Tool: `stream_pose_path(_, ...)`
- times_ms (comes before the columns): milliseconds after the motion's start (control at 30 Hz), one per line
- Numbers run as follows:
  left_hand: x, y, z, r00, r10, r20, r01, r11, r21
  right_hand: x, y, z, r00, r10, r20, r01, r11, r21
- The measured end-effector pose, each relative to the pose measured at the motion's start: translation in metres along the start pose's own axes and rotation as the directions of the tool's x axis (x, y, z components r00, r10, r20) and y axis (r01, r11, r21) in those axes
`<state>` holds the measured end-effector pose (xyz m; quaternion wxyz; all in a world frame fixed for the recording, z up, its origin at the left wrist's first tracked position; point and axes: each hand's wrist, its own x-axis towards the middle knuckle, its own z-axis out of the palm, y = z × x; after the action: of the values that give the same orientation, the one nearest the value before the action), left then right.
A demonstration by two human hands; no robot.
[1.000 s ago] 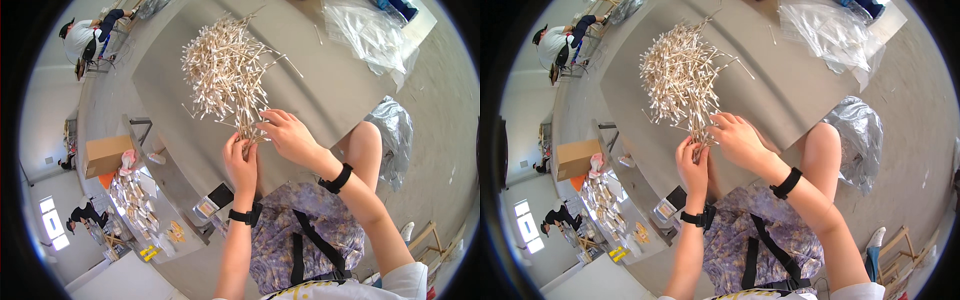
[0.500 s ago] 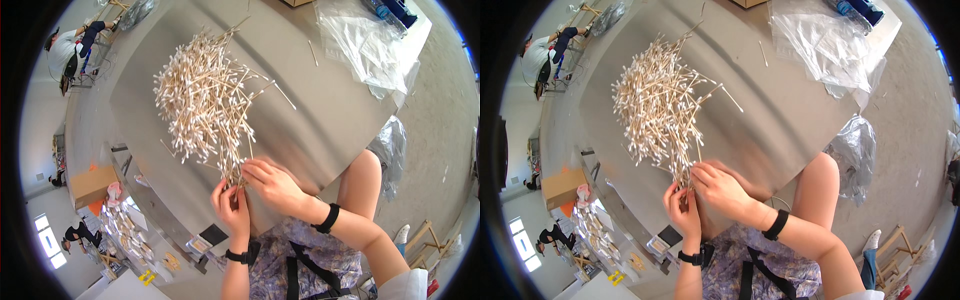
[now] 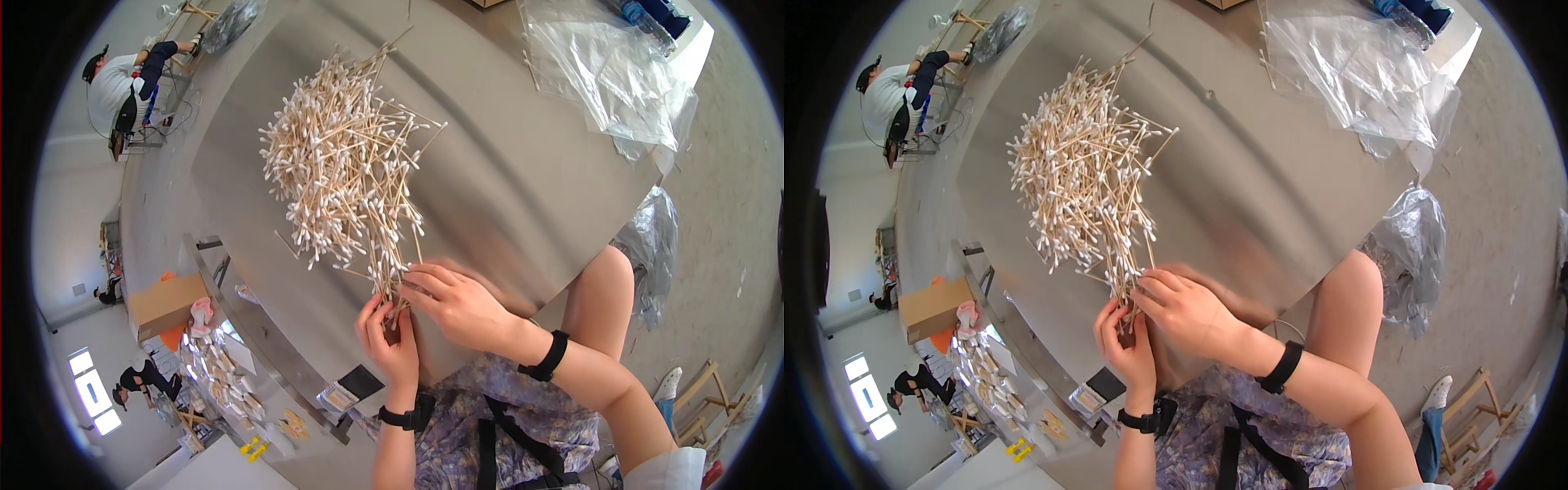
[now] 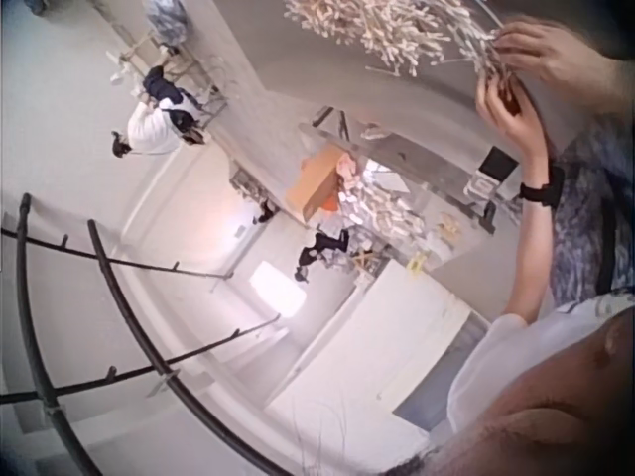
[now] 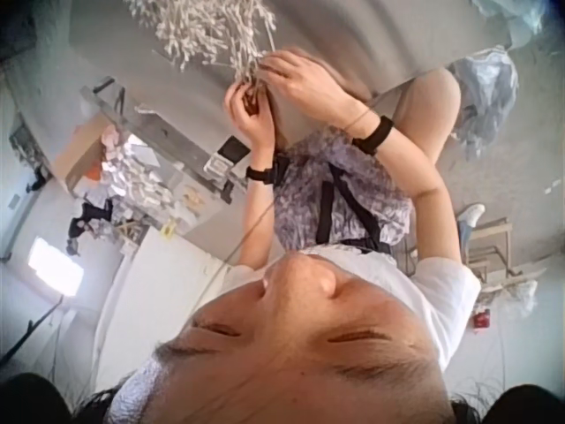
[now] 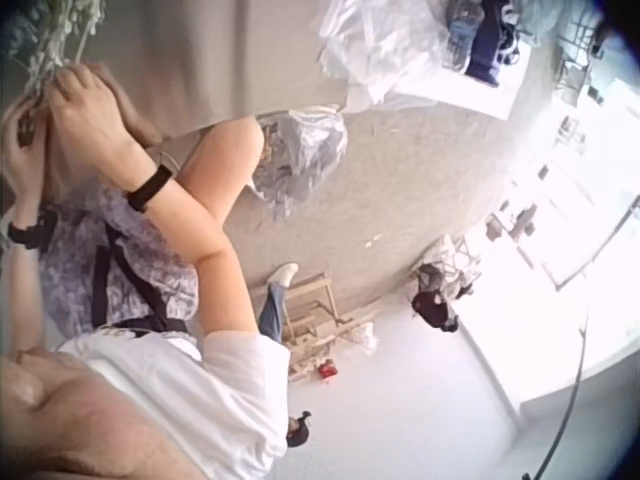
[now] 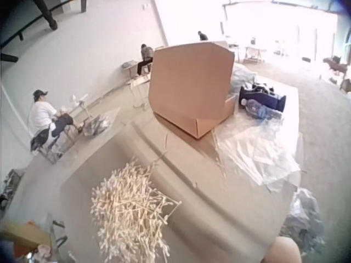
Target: Organizing a stack of cotton swabs and placing them into a small plastic bag with a label.
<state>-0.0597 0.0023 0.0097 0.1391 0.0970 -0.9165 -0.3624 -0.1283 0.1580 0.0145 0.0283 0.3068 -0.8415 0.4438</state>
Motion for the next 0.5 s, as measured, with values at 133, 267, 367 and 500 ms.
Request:
stream_pose_path(133,-0.001,0.0,0.004,1.0,0.005,0.003,-0.005,0.999,-0.054,-0.001,0.002,-0.004,0.999,-0.028,0.027,0.029,0.999,-0.027)
stream_pose_path(267,-0.001,-0.005,0.004,0.998,0.056,-0.002,-0.056,0.998,-0.022,0.006,0.008,-0.019,0.994,0.042,-0.103,-0.038,0.998,0.044)
stream_pose_path(367,-0.001,-0.008,0.002,0.997,0.074,-0.016,-0.074,0.997,-0.002,0.02,0.022,-0.052,0.917,0.246,-0.314,-0.212,0.967,0.138)
stream_pose_path(500,-0.001,-0.008,0.005,0.997,0.082,-0.01,-0.082,0.997,-0.013,0.042,0.078,-0.122,0.857,0.308,-0.413,-0.383,0.917,-0.113)
